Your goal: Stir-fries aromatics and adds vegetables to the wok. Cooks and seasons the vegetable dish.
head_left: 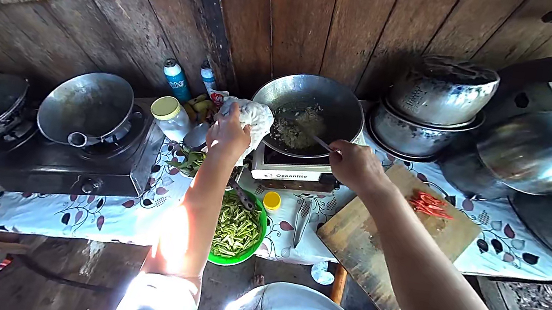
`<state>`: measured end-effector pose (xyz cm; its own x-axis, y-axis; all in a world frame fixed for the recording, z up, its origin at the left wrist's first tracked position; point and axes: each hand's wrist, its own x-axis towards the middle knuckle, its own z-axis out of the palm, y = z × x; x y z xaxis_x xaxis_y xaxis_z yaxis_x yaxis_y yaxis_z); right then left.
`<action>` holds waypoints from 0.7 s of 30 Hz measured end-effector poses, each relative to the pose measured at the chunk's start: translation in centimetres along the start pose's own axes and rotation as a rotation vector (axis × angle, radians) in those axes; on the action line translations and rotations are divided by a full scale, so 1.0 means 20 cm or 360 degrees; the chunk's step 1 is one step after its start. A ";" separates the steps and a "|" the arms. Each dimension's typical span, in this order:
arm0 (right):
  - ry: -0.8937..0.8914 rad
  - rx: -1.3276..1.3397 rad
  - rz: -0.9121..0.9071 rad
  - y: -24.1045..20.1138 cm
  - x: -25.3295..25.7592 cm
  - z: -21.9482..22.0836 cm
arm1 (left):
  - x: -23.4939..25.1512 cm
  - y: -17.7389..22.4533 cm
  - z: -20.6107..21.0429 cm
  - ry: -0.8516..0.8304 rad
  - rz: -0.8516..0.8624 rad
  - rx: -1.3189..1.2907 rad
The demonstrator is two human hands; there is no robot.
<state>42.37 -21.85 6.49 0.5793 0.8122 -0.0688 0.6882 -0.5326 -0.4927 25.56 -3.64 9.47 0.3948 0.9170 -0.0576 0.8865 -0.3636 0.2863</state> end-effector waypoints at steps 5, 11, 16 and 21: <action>0.0036 -0.0046 -0.0017 -0.01 -0.07 -0.18 | 0.00 0.01 0.00 0.0013 -0.0010 0.0007; 0.0079 0.0039 0.0019 -0.03 0.10 0.02 | 0.00 0.00 -0.01 -0.0004 0.0001 -0.0007; 0.0031 -0.0131 -0.0124 0.00 -0.19 -0.20 | 0.00 -0.01 -0.01 0.0009 0.0029 -0.0022; 0.0179 -0.0398 -0.0137 0.02 -0.43 -0.33 | 0.00 -0.01 0.00 0.0020 0.0031 -0.0021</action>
<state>40.41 -30.62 12.56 0.5492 0.8330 0.0679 0.8153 -0.5162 -0.2623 25.35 -3.56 9.39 0.4085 0.9119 -0.0399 0.8754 -0.3790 0.2999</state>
